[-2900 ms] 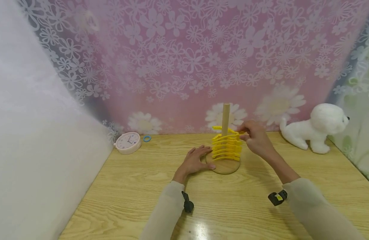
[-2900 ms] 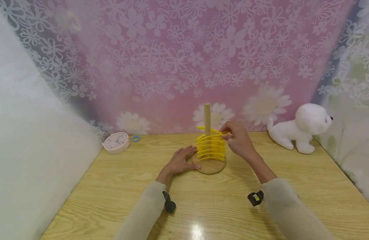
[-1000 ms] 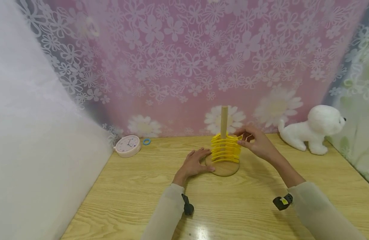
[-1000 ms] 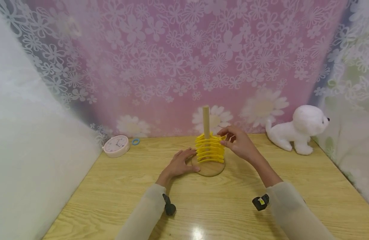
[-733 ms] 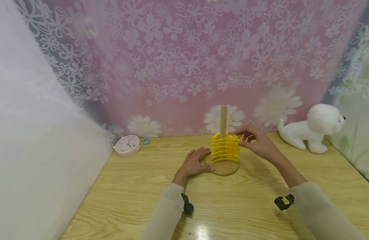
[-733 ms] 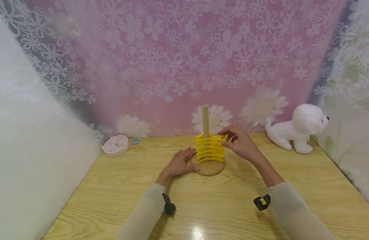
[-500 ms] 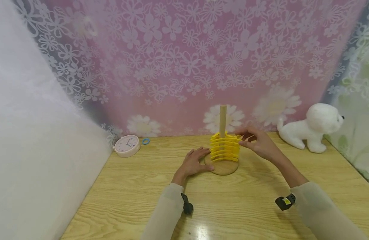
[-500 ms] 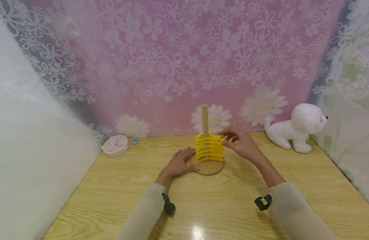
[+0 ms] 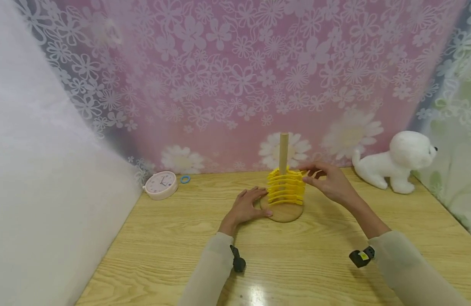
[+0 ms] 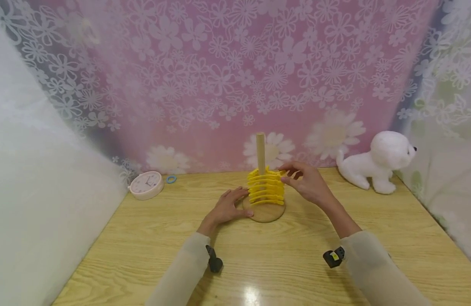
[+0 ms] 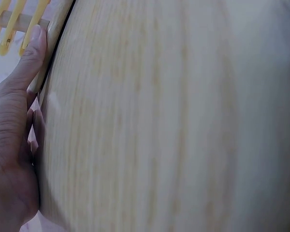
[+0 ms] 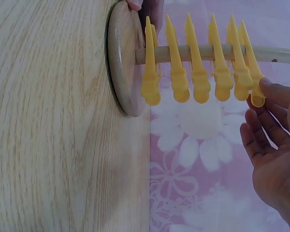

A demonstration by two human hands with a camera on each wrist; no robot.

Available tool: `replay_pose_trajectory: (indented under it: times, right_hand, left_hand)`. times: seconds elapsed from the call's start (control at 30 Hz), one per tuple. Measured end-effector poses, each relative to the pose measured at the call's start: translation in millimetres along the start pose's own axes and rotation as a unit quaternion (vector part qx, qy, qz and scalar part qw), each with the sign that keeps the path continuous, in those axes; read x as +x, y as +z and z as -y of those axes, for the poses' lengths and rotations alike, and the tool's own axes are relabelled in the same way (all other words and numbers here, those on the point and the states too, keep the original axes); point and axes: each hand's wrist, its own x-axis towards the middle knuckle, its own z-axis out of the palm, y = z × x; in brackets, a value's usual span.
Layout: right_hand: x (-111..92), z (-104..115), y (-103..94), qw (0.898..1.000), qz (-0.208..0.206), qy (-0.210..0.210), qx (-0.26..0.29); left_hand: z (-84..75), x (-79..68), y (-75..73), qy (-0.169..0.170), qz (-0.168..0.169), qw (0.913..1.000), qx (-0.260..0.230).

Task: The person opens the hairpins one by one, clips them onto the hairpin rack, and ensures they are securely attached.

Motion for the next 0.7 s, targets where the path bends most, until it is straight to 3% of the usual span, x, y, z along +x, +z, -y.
replay_pose_trajectory:
  times: [0.43, 0.57, 0.7]
  right_hand:
    - [-9.6, -6.7, -10.4, 1.0, 0.018, 0.002, 0.011]
    - [-13.2, -7.9, -17.7, 0.999, 0.03, -0.004, 0.016]
    - [-22.7, -6.7, -29.4, 0.999, 0.041, 0.004, -0.008]
  left_hand:
    - [-4.8, 4.4, 4.6, 0.004, 0.009, 0.9999, -0.004]
    - [-2.4, 2.9, -2.7, 0.005, 0.021, 0.9997, 0.007]
    - [-3.2, -5.1, -19.8, 0.015, 0.059, 0.9977, 0.031]
